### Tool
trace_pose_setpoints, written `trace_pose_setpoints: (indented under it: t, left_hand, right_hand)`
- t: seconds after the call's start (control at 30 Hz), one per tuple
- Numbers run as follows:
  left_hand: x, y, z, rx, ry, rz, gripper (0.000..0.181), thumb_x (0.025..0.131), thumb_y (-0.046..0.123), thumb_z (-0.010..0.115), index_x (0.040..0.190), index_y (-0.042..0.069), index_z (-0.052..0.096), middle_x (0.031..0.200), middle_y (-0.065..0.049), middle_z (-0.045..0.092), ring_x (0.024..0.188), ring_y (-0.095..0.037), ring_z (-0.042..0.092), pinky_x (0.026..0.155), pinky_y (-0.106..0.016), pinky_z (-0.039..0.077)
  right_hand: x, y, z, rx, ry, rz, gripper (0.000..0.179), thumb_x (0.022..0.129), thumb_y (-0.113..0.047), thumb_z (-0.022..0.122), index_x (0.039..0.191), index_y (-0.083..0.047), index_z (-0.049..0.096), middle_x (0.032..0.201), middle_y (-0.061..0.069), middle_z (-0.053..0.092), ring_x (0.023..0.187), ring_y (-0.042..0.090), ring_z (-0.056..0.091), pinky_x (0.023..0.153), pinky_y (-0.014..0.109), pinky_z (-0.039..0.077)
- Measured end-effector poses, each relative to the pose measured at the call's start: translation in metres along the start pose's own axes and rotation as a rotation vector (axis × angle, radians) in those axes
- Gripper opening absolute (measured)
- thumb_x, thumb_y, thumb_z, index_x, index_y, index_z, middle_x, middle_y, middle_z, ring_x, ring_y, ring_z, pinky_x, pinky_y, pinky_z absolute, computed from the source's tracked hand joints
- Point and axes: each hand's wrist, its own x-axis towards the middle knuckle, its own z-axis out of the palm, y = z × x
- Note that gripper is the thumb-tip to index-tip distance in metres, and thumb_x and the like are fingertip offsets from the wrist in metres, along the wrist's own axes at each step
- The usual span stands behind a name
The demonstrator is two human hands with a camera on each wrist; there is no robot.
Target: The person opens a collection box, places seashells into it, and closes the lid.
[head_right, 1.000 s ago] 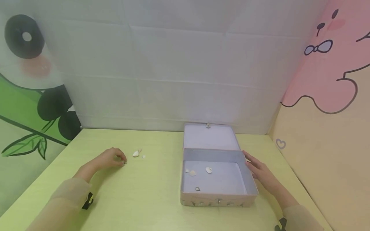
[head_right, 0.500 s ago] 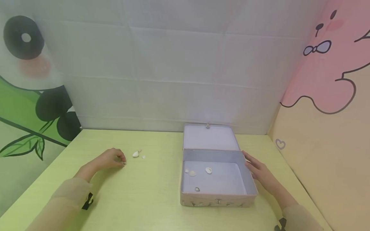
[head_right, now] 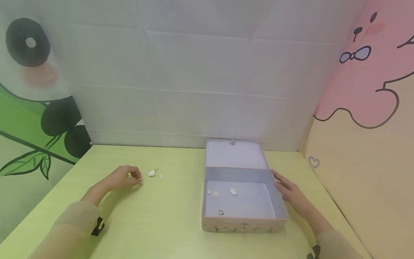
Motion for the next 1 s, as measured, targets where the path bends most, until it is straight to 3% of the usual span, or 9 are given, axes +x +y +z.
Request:
trace_pose_setpoints:
  t: [0.27, 0.53, 0.83, 1.0]
  left_hand:
    - [0.001, 0.018, -0.008, 0.050, 0.063, 0.056, 0.006, 0.084, 0.014, 0.069, 0.082, 0.015, 0.064, 0.080, 0.005, 0.062, 0.081, -0.018, 0.056, 0.078, -0.041, 0.044]
    - [0.002, 0.035, -0.013, 0.045, 0.106, 0.072, 0.006, 0.083, 0.013, 0.070, 0.083, 0.015, 0.065, 0.083, 0.002, 0.062, 0.087, -0.027, 0.056, 0.079, -0.043, 0.044]
    - [0.005, 0.056, -0.013, 0.085, 0.209, 0.081, 0.008, 0.083, 0.016, 0.072, 0.085, 0.014, 0.064, 0.085, 0.001, 0.060, 0.085, -0.022, 0.052, 0.076, -0.039, 0.043]
    - [0.007, 0.069, -0.012, 0.102, 0.275, 0.101, 0.009, 0.081, 0.015, 0.073, 0.084, 0.014, 0.064, 0.083, 0.002, 0.061, 0.085, -0.020, 0.051, 0.077, -0.040, 0.042]
  right_hand:
    - [-0.001, 0.000, 0.000, -0.012, 0.004, 0.004, 0.052, 0.104, -0.021, 0.035, 0.152, -0.016, 0.015, 0.156, 0.018, 0.010, 0.116, -0.015, 0.042, 0.084, 0.022, 0.049]
    - [0.000, -0.001, 0.000, -0.028, 0.010, 0.011, 0.052, 0.104, -0.022, 0.035, 0.152, -0.017, 0.015, 0.156, 0.020, 0.009, 0.116, -0.016, 0.040, 0.085, 0.024, 0.048]
    - [0.000, 0.000, -0.001, -0.076, 0.023, 0.016, 0.052, 0.104, -0.024, 0.034, 0.152, -0.017, 0.017, 0.156, 0.019, 0.011, 0.115, -0.019, 0.038, 0.094, 0.057, 0.044]
    - [0.000, 0.001, -0.001, -0.075, 0.029, 0.026, 0.052, 0.104, -0.026, 0.035, 0.152, -0.018, 0.017, 0.156, 0.018, 0.012, 0.115, -0.019, 0.037, 0.094, 0.059, 0.042]
